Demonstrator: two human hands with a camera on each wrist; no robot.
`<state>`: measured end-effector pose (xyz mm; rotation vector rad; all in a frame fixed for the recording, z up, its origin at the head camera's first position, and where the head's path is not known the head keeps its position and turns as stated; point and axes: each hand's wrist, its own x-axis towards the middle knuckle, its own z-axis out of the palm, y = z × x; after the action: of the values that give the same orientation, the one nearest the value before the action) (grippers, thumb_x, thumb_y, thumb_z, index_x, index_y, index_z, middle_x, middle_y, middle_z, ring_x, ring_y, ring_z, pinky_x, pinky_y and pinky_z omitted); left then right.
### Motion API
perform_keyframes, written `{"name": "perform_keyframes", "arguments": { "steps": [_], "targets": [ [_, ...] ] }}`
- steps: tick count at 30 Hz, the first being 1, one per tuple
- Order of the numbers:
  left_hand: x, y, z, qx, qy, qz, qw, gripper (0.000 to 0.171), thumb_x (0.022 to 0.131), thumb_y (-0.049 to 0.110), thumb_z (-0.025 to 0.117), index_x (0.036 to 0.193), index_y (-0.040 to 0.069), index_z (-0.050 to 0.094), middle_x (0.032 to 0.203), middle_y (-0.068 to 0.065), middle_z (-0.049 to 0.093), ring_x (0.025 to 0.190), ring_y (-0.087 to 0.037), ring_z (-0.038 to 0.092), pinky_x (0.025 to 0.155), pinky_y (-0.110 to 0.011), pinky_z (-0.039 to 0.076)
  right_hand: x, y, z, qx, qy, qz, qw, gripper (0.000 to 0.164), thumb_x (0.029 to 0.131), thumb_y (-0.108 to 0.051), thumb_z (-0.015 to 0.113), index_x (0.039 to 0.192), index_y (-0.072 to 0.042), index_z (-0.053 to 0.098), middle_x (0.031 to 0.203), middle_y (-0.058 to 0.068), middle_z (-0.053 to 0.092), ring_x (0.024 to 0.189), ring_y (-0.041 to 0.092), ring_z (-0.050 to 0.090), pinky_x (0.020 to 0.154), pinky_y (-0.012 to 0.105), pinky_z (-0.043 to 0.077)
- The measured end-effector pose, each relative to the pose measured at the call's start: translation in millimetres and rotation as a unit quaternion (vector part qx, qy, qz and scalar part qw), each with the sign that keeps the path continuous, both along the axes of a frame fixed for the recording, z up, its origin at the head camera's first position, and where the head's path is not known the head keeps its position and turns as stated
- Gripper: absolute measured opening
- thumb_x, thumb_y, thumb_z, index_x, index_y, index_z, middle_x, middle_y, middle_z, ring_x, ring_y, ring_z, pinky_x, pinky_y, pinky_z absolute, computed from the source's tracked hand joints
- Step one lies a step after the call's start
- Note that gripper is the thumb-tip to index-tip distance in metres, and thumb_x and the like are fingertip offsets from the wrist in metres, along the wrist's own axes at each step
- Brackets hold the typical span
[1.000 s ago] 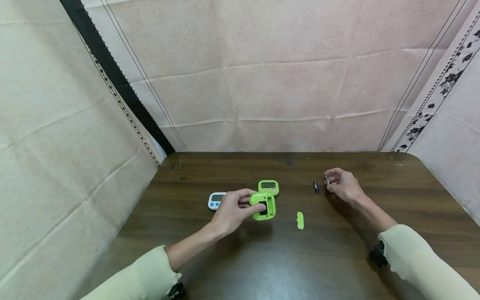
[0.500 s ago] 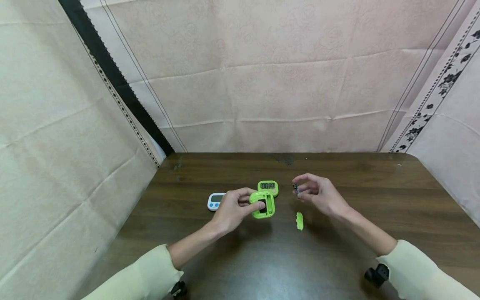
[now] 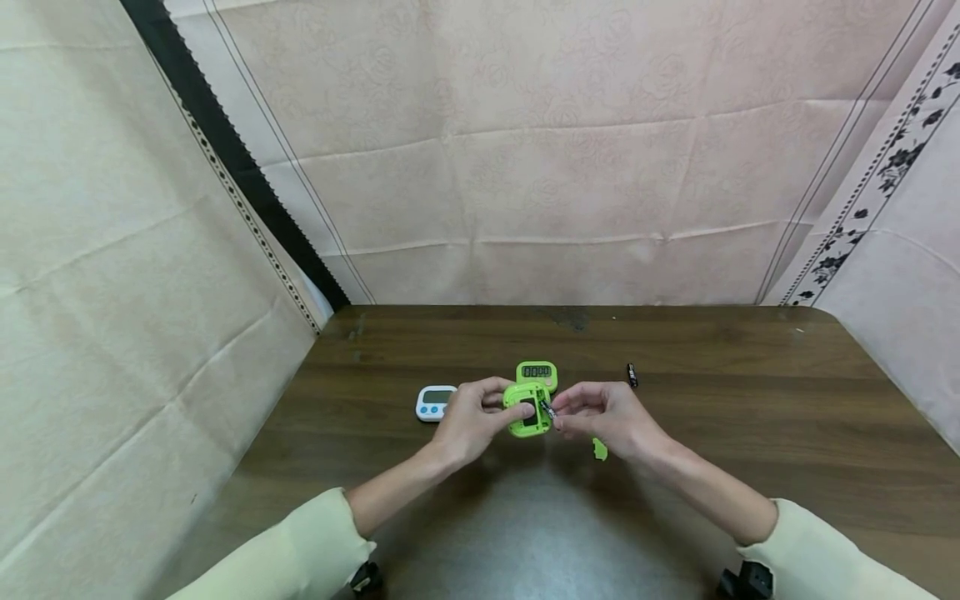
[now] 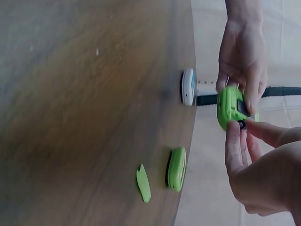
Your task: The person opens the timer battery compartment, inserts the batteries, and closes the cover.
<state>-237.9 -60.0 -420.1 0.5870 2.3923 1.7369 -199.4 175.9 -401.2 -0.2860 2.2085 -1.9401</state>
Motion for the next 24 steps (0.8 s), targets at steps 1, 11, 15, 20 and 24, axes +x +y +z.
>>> {"name": "perform_keyframes", "arguments": {
  "steps": [1,11,15,20,24],
  "targets": [
    [0.3,0.7,-0.3,0.001,-0.002,0.001,1.0,0.029,0.096,0.017,0.082,0.12,0.002,0.075,0.106,-0.009,0.081,0.098,-0.019,0.078,0.082,-0.031,0.063,0.9,-1.6,0.0,-0.004,-0.008,-0.003,1.0,0.028,0.093,0.002,0.079,0.118,0.012,0.07,0.101,0.017,0.076,0.086,0.02,0.076,0.084,0.04,0.064],
    [6.1,6.5,-1.8,0.059,-0.11,-0.003,0.9922,0.031,0.099,0.016,0.079,0.123,-0.002,0.072,0.109,-0.013,0.08,0.094,-0.021,0.078,0.084,-0.039,0.064,1.2,-7.1,2.3,-0.036,-0.078,-0.02,0.996,0.019,0.096,0.003,0.076,0.111,0.012,0.068,0.093,0.014,0.075,0.078,0.022,0.074,0.08,0.038,0.065],
    [7.4,7.3,-2.2,0.077,-0.153,-0.005,0.9851,0.033,0.1,0.018,0.078,0.125,-0.002,0.071,0.11,-0.013,0.079,0.096,-0.023,0.078,0.084,-0.037,0.064,-0.5,-5.9,2.7,-0.038,-0.087,-0.022,0.995,0.019,0.096,0.003,0.076,0.11,0.011,0.067,0.093,0.012,0.074,0.075,0.02,0.073,0.078,0.037,0.065],
    [6.5,7.2,-3.0,0.079,-0.186,-0.004,0.9794,0.039,0.101,0.024,0.077,0.129,-0.002,0.069,0.111,-0.013,0.079,0.098,-0.023,0.078,0.085,-0.037,0.064,-0.8,-3.5,1.0,-0.019,-0.068,-0.033,0.997,0.019,0.096,0.0,0.076,0.11,0.009,0.067,0.092,0.011,0.073,0.076,0.021,0.071,0.077,0.038,0.064],
    [5.6,6.7,-3.7,0.082,-0.208,-0.009,0.9745,0.044,0.101,0.027,0.077,0.132,-0.003,0.068,0.113,-0.013,0.079,0.101,-0.023,0.077,0.087,-0.037,0.064,-2.0,2.0,-3.2,0.026,-0.009,-0.022,0.999,0.029,0.098,-0.01,0.078,0.122,0.002,0.068,0.105,0.012,0.074,0.092,0.024,0.072,0.082,0.036,0.062]
  ]
}}
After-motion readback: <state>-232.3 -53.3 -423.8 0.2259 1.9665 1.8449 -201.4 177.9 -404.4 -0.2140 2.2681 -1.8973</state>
